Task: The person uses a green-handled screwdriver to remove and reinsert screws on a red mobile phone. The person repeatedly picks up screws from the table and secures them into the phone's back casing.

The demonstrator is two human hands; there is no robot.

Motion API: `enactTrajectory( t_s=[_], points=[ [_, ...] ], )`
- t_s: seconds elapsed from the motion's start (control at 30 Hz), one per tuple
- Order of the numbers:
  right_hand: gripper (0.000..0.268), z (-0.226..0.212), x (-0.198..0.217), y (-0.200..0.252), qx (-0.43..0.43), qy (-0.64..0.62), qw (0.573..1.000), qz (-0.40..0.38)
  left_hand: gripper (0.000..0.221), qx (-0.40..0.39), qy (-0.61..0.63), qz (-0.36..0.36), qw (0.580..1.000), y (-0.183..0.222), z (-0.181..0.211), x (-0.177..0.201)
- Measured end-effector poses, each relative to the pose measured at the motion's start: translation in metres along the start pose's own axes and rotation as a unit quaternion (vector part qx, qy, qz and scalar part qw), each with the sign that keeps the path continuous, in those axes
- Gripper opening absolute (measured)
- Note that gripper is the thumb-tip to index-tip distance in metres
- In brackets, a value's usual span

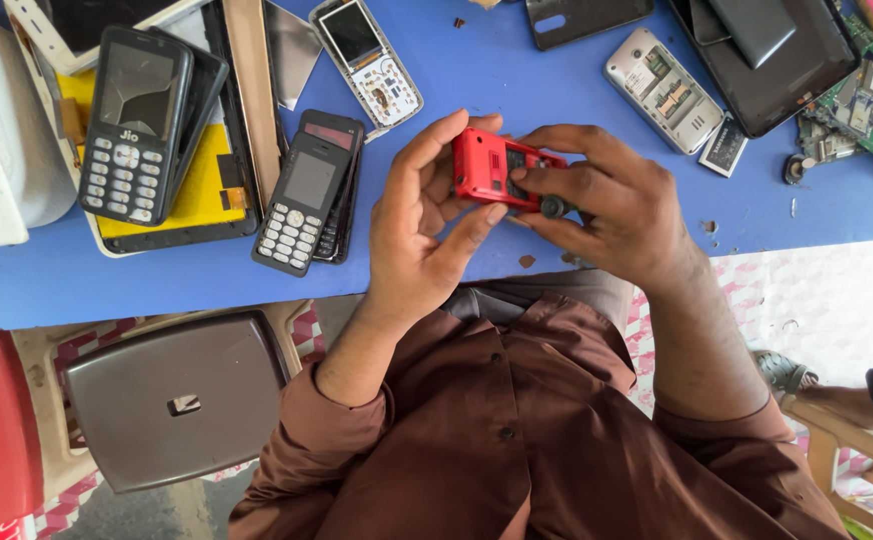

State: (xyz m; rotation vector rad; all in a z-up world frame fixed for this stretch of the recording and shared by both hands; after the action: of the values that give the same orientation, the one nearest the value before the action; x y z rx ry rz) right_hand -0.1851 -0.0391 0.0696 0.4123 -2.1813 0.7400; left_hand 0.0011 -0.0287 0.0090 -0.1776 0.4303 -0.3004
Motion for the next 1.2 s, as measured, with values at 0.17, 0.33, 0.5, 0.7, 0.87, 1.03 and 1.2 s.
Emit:
enactTrajectory(
  t_s=[0.17, 0.33, 0.5, 0.7, 0.87, 1.03, 1.2],
  points=[
    [0.038, -0.018, 0.009, 0.004, 0.054, 0.14, 0.988, 0.03, 0.061, -0.009, 0.011, -0.04, 0.999, 0.002, 0.006, -0.002],
    [0.03, -0.018, 0.01, 0.007, 0.086, 0.185, 0.977, 0.062, 0.065, 0.0, -0.003, -0.046, 0.999, 0.003, 0.007, -0.003],
    [0.027, -0.016, 0.009, 0.01, 0.085, 0.212, 0.971, 0.073, 0.062, -0.002, -0.013, -0.049, 0.999, 0.002, 0.008, -0.003],
    [0.022, -0.013, 0.007, 0.013, 0.079, 0.24, 0.963, 0.09, 0.059, 0.044, -0.062, -0.023, 0.997, -0.001, -0.001, -0.002],
    [0.057, -0.002, 0.014, 0.006, 0.052, 0.131, 0.976, 0.164, 0.036, 0.009, -0.103, 0.003, 0.995, -0.006, 0.002, -0.004],
    [0.026, 0.009, 0.018, 0.009, 0.054, 0.082, 0.986, 0.132, 0.033, 0.047, -0.203, -0.023, 0.978, -0.008, 0.006, -0.007],
    [0.017, 0.014, 0.019, 0.019, 0.09, 0.131, 0.978, 0.132, 0.052, -0.068, -0.312, -0.025, 0.947, -0.012, 0.016, -0.006]
  ],
)
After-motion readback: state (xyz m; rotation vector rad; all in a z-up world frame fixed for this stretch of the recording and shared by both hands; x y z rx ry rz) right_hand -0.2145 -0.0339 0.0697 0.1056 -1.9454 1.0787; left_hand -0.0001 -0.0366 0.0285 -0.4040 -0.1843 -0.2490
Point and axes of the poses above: each hand's wrist, its own y-axis away from the middle knuckle, its own x-axis out of the back of the hand, z = x × y, the point moved 4 cm from there along -y, towards the middle knuckle, and after that the axes turned 1 degree about x, right-handed, at the moved point
